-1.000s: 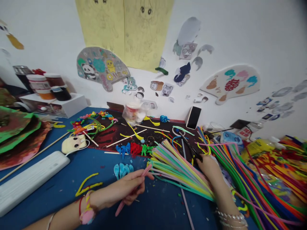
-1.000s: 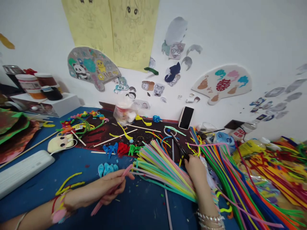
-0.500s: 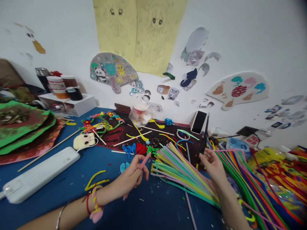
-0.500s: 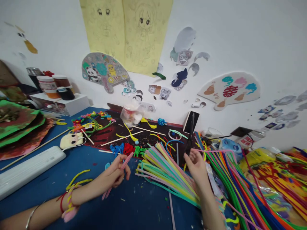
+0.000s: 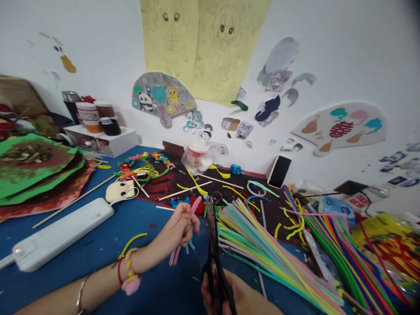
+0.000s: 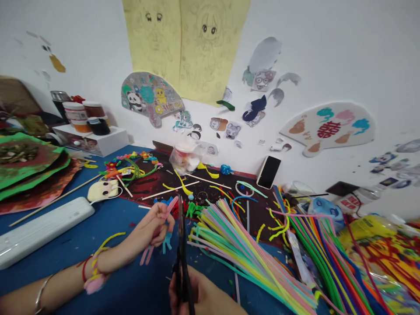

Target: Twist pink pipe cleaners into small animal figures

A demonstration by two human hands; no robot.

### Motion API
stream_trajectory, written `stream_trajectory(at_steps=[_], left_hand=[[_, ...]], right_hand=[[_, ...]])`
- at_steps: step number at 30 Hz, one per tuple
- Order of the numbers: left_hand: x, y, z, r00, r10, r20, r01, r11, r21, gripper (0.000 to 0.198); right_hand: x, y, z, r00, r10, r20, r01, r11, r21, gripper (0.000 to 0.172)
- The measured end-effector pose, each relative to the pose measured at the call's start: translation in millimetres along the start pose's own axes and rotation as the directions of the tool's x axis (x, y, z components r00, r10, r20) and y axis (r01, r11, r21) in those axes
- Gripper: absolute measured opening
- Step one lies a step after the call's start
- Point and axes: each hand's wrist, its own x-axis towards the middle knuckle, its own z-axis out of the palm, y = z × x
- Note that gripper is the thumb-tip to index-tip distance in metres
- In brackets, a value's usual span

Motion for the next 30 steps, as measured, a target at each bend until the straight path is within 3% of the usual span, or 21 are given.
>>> stream_trajectory(at_steps=[4, 8, 14, 20, 26, 30], left_hand=[[0, 10, 1.5, 0.998, -0.010, -0.054, 0.010, 1.000, -0.007, 0.010], [0, 17, 3.7, 0.997, -0.029, -0.075, 0.029, 1.000, -0.007, 0.012], [-2, 19, 5.6, 0.988, -0.095, -0.120, 0.093, 0.995, -0.025, 0.006], [-2, 20, 6.7, 0.991, -0.092, -0.095, 0.089, 0.995, -0.036, 0.005], [-5, 12, 3.0, 0.999, -0.042, 0.015, 0.039, 0.985, 0.170, 0.004], [-16, 17, 5.8, 0.995, -0.007, 0.100, -0.042, 0.876, 0.480, 0.010]], right_hand=[[6, 5, -2, 0.998, 0.060, 0.012, -0.060, 0.998, 0.026, 0.066], [21, 13, -6, 0.978, 0.113, 0.174, -0.139, 0.981, 0.139, 0.055], [8, 5, -3, 0.980, -0.013, 0.199, 0.026, 0.998, -0.063, 0.064], [14, 20, -12, 0.970, -0.027, 0.240, 0.031, 0.999, -0.013, 0.059], [19, 24, -11, 0.974, -0.106, 0.198, 0.093, 0.993, 0.076, 0.059], [18, 15, -1, 0.976, -0.189, 0.106, 0.169, 0.971, 0.170, 0.064]])
